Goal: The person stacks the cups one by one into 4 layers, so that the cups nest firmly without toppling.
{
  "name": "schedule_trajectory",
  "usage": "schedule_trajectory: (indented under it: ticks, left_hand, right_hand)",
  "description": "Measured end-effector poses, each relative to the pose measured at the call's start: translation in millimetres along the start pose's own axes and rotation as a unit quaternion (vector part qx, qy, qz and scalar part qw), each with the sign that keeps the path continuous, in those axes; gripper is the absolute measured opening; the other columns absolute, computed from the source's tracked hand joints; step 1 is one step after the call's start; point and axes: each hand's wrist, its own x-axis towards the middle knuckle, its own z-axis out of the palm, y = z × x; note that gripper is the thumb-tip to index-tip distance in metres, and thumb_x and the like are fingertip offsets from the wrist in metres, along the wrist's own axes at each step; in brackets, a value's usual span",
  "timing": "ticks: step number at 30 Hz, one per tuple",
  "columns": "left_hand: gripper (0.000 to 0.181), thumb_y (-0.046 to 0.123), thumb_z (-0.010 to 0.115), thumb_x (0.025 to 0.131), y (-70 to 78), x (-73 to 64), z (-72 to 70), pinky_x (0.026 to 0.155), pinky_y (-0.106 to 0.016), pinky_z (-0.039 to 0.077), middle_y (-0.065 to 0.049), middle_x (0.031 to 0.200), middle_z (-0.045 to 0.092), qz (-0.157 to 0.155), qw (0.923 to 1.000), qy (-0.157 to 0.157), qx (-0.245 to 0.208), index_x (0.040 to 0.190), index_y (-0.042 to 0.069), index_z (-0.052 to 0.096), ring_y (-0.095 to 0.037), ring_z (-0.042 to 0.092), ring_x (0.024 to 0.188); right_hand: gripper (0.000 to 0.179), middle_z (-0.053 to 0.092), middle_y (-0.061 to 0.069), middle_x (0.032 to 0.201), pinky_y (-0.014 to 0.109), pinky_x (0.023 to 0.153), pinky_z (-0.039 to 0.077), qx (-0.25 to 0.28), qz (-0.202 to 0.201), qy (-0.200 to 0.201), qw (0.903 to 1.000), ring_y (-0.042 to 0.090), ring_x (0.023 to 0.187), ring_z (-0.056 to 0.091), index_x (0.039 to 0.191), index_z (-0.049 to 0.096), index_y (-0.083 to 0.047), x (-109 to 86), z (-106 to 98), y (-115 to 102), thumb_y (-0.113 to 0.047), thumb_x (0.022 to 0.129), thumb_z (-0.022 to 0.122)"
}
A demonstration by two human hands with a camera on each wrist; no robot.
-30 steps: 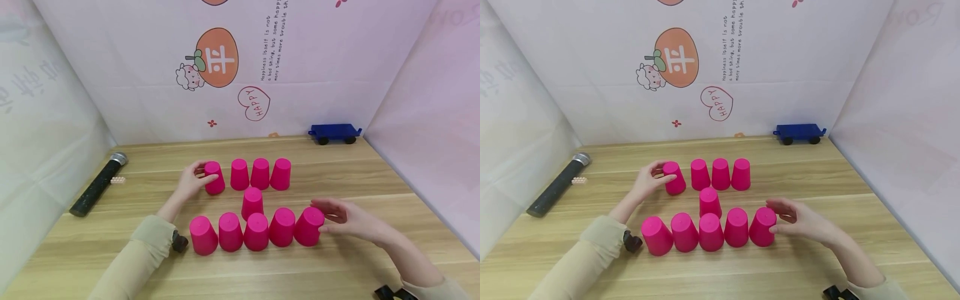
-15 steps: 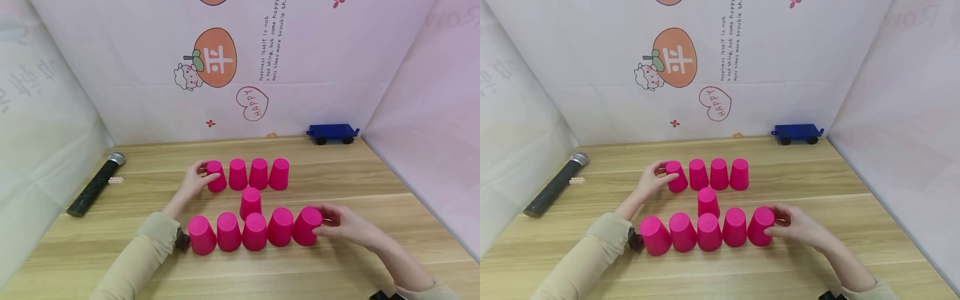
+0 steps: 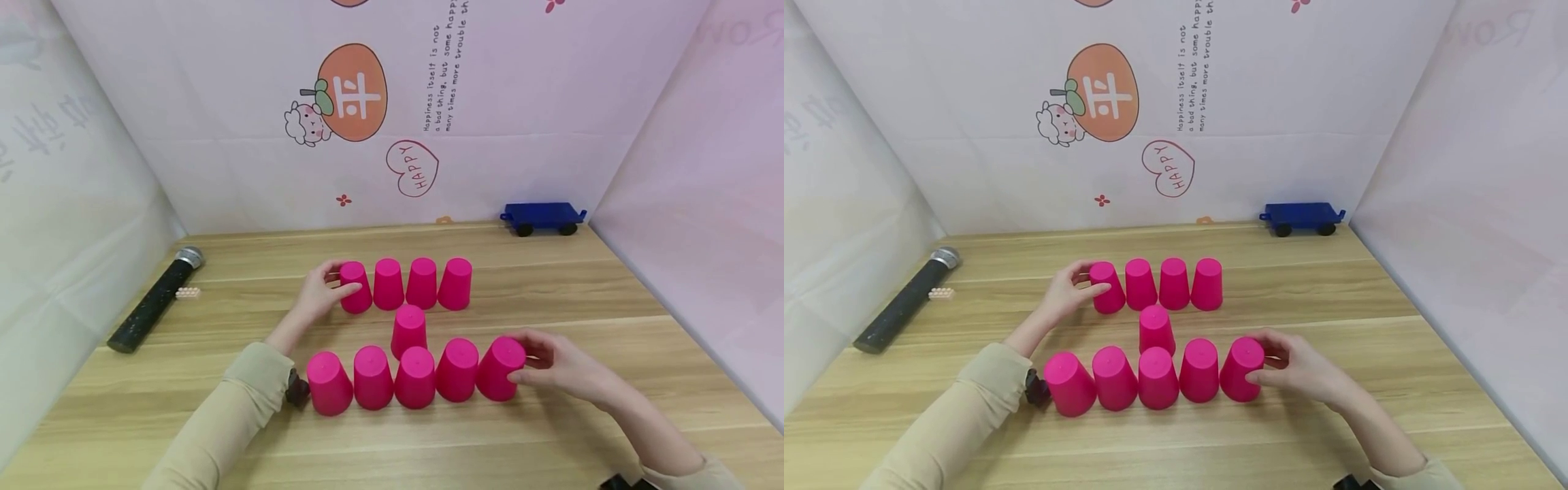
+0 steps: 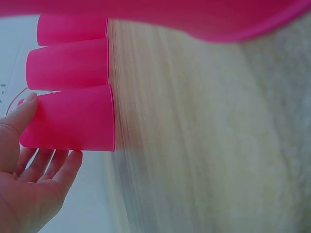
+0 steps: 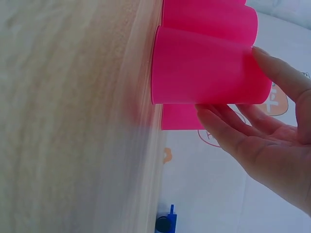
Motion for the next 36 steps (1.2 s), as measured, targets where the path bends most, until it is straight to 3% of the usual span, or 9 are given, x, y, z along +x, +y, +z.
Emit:
schedule_trajectory:
  ticks: [14, 20, 28, 31, 36]
  left_hand:
    - [0.056, 0.018, 0.074, 0.081, 3.1, 0.5, -1.0, 0.094, -0.044, 0.051, -0.016, 0.125, 0.057, 0.001, 0.9998, -0.007, 0.018, 0.13, 0.005, 0.051, -0.034, 0.056, 0.117]
    - [0.055, 0.017, 0.074, 0.081, 3.1, 0.1, -1.1, 0.095, -0.043, 0.051, -0.016, 0.126, 0.056, -0.001, 0.9998, -0.011, 0.014, 0.13, 0.005, 0.051, -0.034, 0.055, 0.117]
    - [0.065, 0.014, 0.072, 0.082, 3.1, -4.3, -4.0, 0.1, -0.047, 0.046, -0.018, 0.136, 0.048, -0.005, 0.9996, -0.028, -0.003, 0.139, 0.005, 0.042, -0.039, 0.048, 0.125]
    - [0.068, 0.014, 0.071, 0.083, 3.6, -8.2, -10.3, 0.102, -0.048, 0.044, -0.019, 0.142, 0.042, -0.008, 0.9992, -0.032, -0.022, 0.142, 0.007, 0.039, -0.041, 0.044, 0.129]
    - [0.065, 0.012, 0.072, 0.082, 6.4, -20.9, -29.8, 0.102, -0.049, 0.043, -0.021, 0.142, 0.043, 0.018, 0.9992, -0.021, -0.029, 0.14, 0.004, 0.041, -0.041, 0.044, 0.129]
  right_hand:
    - [0.047, 0.06, 0.019, 0.119, 0.012, 0.088, 0.048, -0.01, -0.007, 0.023, 0.9997, -0.009, 0.105, 0.055, 0.126, 0.051, 0.003, -2.4, 1, -2, -0.014, 0.085, 0.069]
    - [0.049, 0.06, 0.021, 0.121, 0.012, 0.087, 0.048, -0.012, 0.011, 0.039, 0.9991, -0.011, 0.104, 0.055, 0.127, 0.05, 0.006, -5.0, -3, -3, -0.014, 0.086, 0.068]
    - [0.048, 0.062, 0.021, 0.118, 0.014, 0.083, 0.051, -0.029, 0.026, 0.082, 0.9959, -0.012, 0.1, 0.055, 0.125, 0.052, 0.006, -6.1, -12, -4, -0.014, 0.085, 0.069]
    - [0.047, 0.064, 0.013, 0.116, 0.015, 0.082, 0.052, -0.034, 0.014, 0.099, 0.9944, -0.011, 0.1, 0.056, 0.125, 0.052, 0.005, -5.3, -17, -4, -0.012, 0.085, 0.069]
    - [0.043, 0.064, -0.014, 0.105, 0.015, 0.079, 0.053, -0.045, -0.007, 0.139, 0.9892, -0.008, 0.098, 0.059, 0.123, 0.052, 0.004, -1.7, -29, -4, -0.009, 0.085, 0.069]
